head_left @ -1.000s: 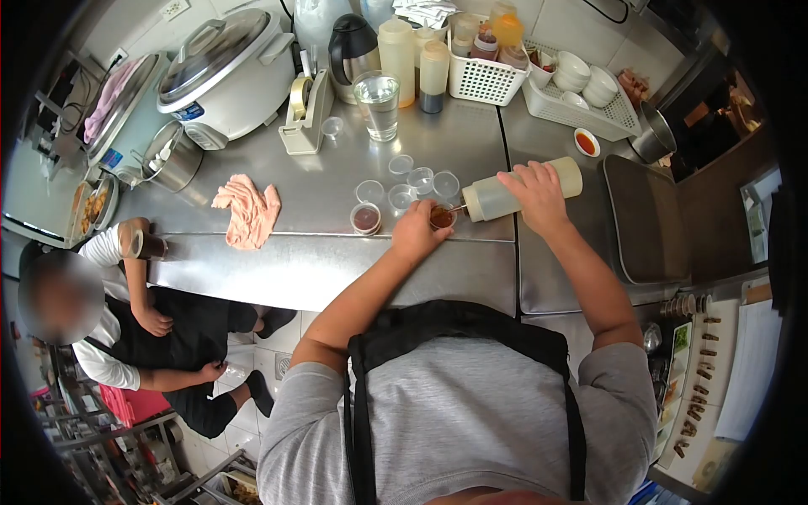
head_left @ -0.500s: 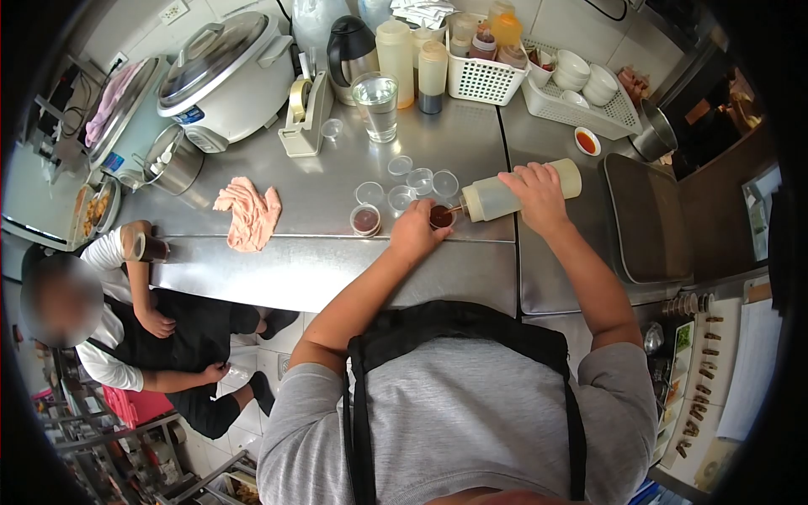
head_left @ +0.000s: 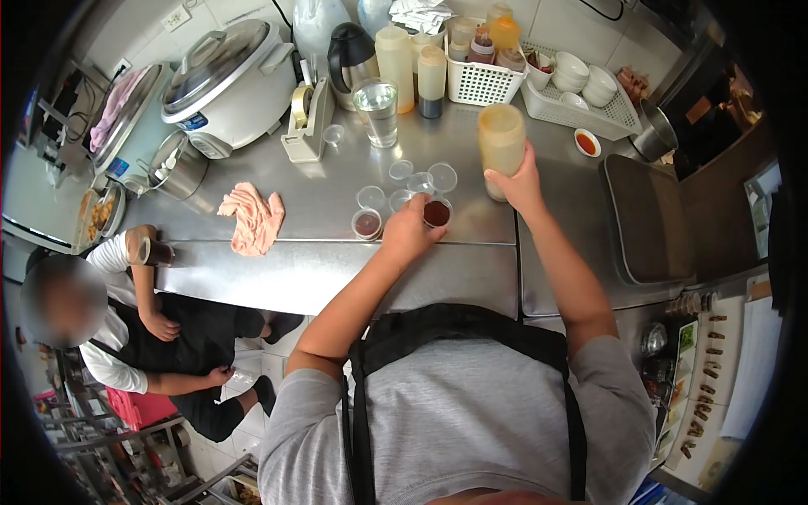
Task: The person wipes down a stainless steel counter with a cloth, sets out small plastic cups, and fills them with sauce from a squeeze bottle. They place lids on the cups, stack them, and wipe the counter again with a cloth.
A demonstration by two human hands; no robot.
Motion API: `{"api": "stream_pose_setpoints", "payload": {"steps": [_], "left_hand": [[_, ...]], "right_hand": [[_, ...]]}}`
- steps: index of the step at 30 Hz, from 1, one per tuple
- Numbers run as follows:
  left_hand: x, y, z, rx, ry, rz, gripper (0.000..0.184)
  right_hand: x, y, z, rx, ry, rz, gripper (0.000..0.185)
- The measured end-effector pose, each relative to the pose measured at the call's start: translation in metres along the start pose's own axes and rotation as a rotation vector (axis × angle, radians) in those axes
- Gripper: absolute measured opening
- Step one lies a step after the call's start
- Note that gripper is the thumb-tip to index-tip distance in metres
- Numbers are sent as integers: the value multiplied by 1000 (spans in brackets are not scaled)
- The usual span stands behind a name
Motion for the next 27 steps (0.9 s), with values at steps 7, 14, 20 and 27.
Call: {"api": "stream_pose_setpoints", "payload": {"steps": [7, 14, 20, 27], "left_hand": [[10, -7, 7, 115, 25, -38, 55], [22, -2, 17, 215, 70, -165, 53], [24, 17, 13, 232, 201, -165, 50], [25, 14, 9, 237, 132, -211, 46]], "right_hand": [[9, 29, 30, -88, -11, 86, 83], [73, 37, 57, -286, 400, -142, 43], [64, 25, -9, -665, 907, -722, 50], [73, 35, -24, -356, 770, -962, 38]]}}
Point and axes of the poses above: each hand's wrist, its own x-axis away from the middle knuckle, its own y-axis out of the palm, z = x × y, the point moved 1 cm from there along -x, towards the middle knuckle, and after that the axes turned 4 degrees about -x, right-handed, at the moved point
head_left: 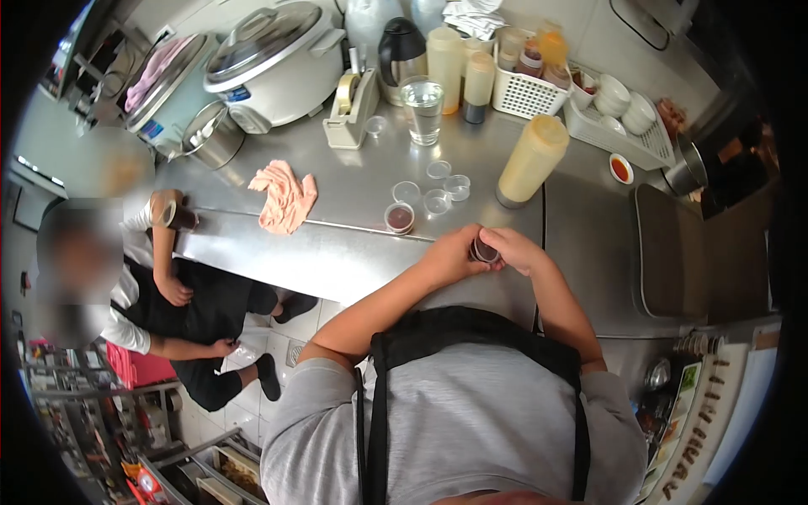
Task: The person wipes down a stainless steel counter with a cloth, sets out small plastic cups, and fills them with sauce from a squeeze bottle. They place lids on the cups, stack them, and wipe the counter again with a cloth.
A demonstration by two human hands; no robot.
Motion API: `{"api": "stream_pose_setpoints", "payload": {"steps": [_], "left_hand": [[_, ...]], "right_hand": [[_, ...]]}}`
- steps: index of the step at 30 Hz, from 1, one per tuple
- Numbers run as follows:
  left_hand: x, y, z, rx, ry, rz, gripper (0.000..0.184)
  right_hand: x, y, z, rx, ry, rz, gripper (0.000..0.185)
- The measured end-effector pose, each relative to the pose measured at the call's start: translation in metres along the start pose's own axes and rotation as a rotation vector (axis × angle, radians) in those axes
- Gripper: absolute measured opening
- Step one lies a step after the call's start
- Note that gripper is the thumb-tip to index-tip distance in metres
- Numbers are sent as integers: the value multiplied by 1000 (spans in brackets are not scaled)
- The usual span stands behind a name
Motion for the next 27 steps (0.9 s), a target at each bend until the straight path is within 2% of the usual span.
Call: {"api": "stream_pose_setpoints", "payload": {"steps": [4, 7, 10, 13, 16, 17, 21, 24, 27], "left_hand": [[0, 1, 0, 75, -23, 25, 46], [1, -2, 4, 56, 48, 59, 49], [-2, 2, -11, 20, 208, 158, 51], [-10, 2, -13, 189, -203, 134, 51], [-31, 6, -35, 139, -396, 131, 65], [-34, 6, -39, 76, -302, 93, 72], [-35, 3, -43, 27, -422, 62, 67], [-26, 3, -33, -89, -328, 141, 65], [-34, 15, -47, -131, -291, 131, 61]], "right_hand": [[1, 4, 3, 13, -38, 98, 33], [0, 10, 4, -67, -98, 158, 32], [-10, 17, 10, -112, -252, 313, 30], [-10, 19, 2, -78, -200, 234, 31], [-22, 33, 3, -96, -157, 427, 33], [-25, 38, 4, -78, -206, 455, 37], [-29, 40, 6, -79, -177, 464, 44], [-30, 36, 4, 26, 2, 478, 47], [-34, 32, 12, 18, -107, 477, 47]]}}
Point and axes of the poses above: each hand's wrist, its own x-axis away from the middle knuckle, its own y-axis out of the palm, z = x × y, the point moved 1 cm from there along -x, towards the middle knuckle, and after that the axes turned 4 degrees about -x, right-handed, at the moved point
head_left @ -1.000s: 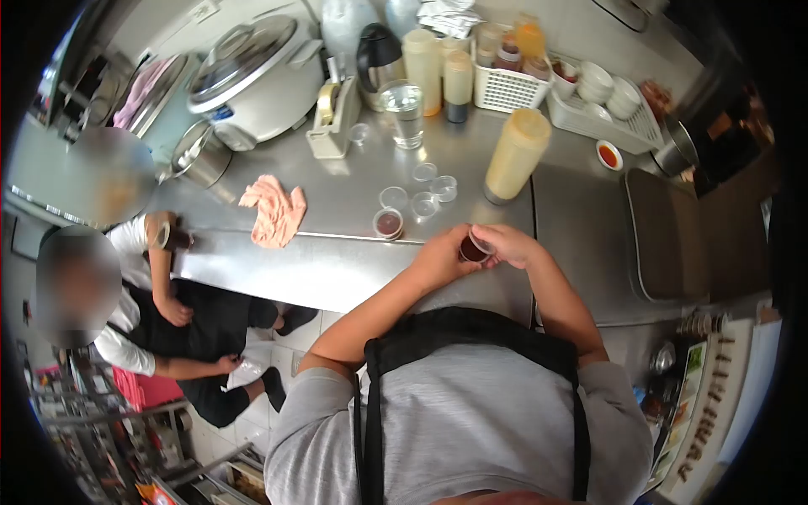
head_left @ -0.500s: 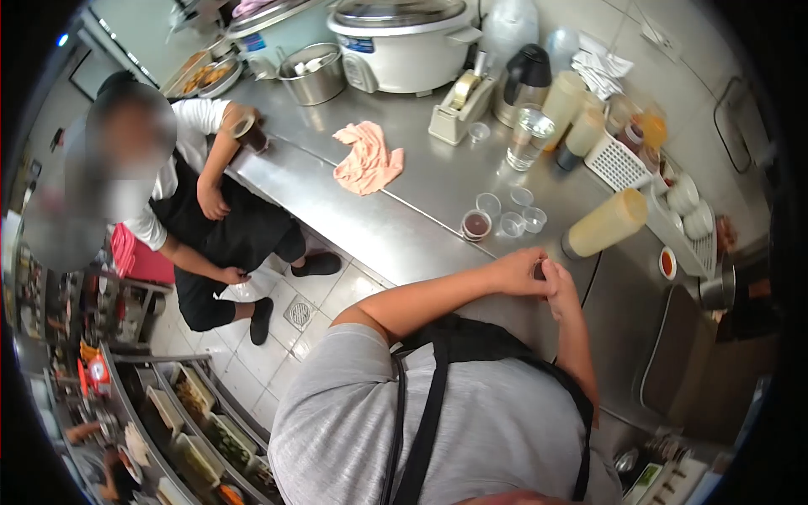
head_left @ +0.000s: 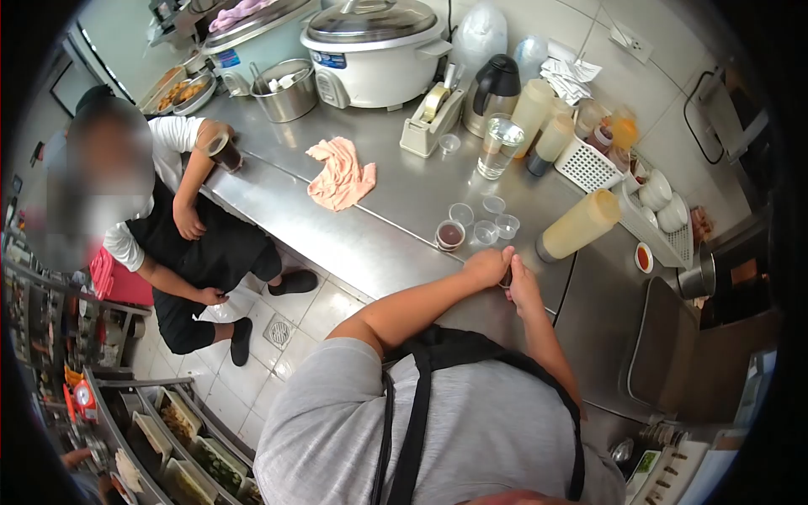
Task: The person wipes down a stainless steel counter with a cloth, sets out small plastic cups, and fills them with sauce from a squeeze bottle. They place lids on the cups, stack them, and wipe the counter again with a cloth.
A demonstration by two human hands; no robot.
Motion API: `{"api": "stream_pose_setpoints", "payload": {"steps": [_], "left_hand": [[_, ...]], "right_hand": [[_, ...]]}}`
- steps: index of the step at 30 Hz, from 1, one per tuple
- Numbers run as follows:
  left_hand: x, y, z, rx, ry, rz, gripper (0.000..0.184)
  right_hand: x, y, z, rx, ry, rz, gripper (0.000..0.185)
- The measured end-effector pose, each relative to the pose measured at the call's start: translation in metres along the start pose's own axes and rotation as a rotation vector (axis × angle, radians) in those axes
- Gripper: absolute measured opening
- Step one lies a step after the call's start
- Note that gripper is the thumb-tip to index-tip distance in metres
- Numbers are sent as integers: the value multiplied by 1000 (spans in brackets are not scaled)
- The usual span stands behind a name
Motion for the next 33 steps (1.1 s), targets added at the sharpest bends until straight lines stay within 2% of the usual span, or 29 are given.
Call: {"api": "stream_pose_setpoints", "payload": {"steps": [1, 2, 4, 6, 8, 10, 12, 16, 19, 23, 26, 29, 33], "left_hand": [[-2, 3, -1, -12, 8, -11, 60], [-3, 7, -2, -143, 112, 18, 57], [3, -3, 6, -103, 89, 16, 55], [0, -1, 2, -77, 75, -14, 55], [-4, 1, -4, -20, 24, -11, 54], [-1, -14, 1, 87, -75, 39, 54], [0, -31, 1, 100, -67, 93, 52], [10, -86, -3, 64, -142, 226, 51], [6, -104, -35, 71, -202, 321, 46], [5, -103, -54, -67, -253, 315, 43], [7, -97, -54, -71, -248, 305, 43], [6, -96, -55, -99, -255, 347, 41], [11, -98, -39, -210, -123, 565, 37]], "right_hand": [[-3, 0, 6, -34, -48, 0, 47], [-5, 2, 11, -51, -118, 26, 47], [-5, 6, 13, -70, -229, 60, 46], [0, 6, 11, -101, -156, 42, 46], [6, 3, -2, -159, 28, -55, 46], [6, 0, -9, -205, 66, -69, 49], [-4, -7, -9, -271, 54, -76, 46], [-17, -16, -26, 139, -284, 34, 32], [-10, -5, -43, 566, -412, 30, 29], [-26, 16, -30, 808, -431, -21, 27], [-40, 23, -10, 840, -539, 58, 23], [-32, 20, -8, 861, -525, 37, 16], [-15, 9, 4, 831, -522, 48, 17]]}}
Point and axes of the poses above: each hand's wrist, its own x-axis away from the middle knuckle, its own y-axis out of the palm, z = x × y, the point moved 1 cm from there along -x, towards the middle knuckle, and after that the axes turned 4 degrees about -x, right-handed, at the moved point
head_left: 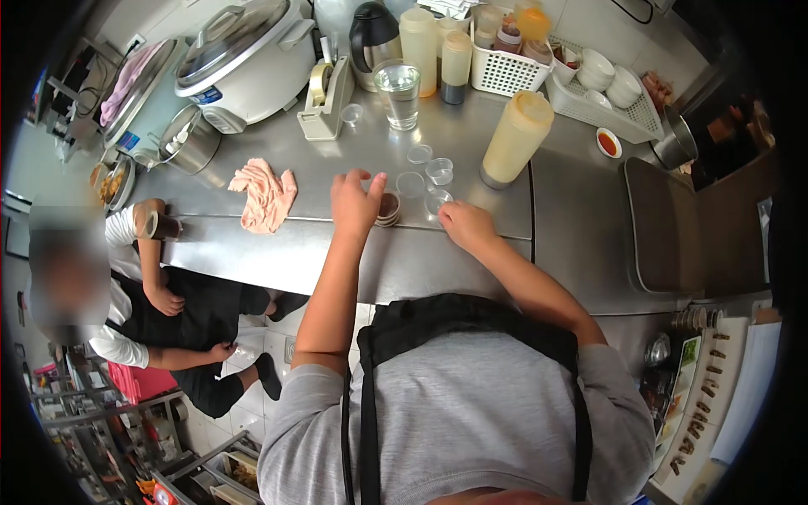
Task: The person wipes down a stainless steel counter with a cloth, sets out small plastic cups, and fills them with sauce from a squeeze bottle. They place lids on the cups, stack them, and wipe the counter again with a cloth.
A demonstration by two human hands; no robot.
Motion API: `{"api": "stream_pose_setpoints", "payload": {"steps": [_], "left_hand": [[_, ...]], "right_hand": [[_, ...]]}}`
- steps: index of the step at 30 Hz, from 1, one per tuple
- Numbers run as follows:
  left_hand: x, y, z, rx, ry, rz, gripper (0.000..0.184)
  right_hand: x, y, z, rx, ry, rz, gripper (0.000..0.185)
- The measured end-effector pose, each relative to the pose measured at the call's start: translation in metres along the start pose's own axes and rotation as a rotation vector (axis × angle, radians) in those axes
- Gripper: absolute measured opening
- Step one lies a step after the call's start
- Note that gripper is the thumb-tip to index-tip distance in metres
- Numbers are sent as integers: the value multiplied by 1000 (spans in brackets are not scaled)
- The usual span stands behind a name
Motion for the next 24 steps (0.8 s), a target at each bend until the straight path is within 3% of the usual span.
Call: {"api": "stream_pose_setpoints", "payload": {"steps": [2, 5, 8, 9, 11, 12, 15, 19, 22, 24], "left_hand": [[3, 1, 8, -64, 150, 115, 32], [7, 2, 26, -85, 374, 227, 25], [22, -13, 56, 198, 522, 153, 22], [30, -8, 59, 252, 565, 67, 24], [49, 7, 69, 193, 358, -326, 29], [56, 12, 73, 159, 255, -515, 32], [67, 39, 64, -160, 238, -534, 35], [68, 62, 42, -99, 327, -389, 29], [66, 65, 32, -5, 369, -330, 28], [64, 62, 30, 67, 348, -338, 27]], "right_hand": [[10, 0, 6, -51, -45, 34, 23], [21, -32, -19, -199, 167, 61, 39], [25, -45, 1, -300, 30, 525, 59], [23, -53, 9, -280, 0, 634, 64], [14, -72, 24, -241, -60, 844, 75], [8, -77, 29, -260, -31, 850, 80], [-13, -88, 51, -361, 5, 840, 97], [-33, -91, 52, -611, -15, 741, 96], [-37, -105, 50, -593, 112, 549, 91], [-29, -112, 36, -397, 54, 542, 85]]}}
Point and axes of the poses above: each hand's wrist, its own x-axis away from the middle knuckle, its own y-axis out of the palm, z = x × y, the point moved 1 cm from there along -x, towards the middle knuckle, and after that the axes turned 4 degrees about -x, right-handed, at the moved point
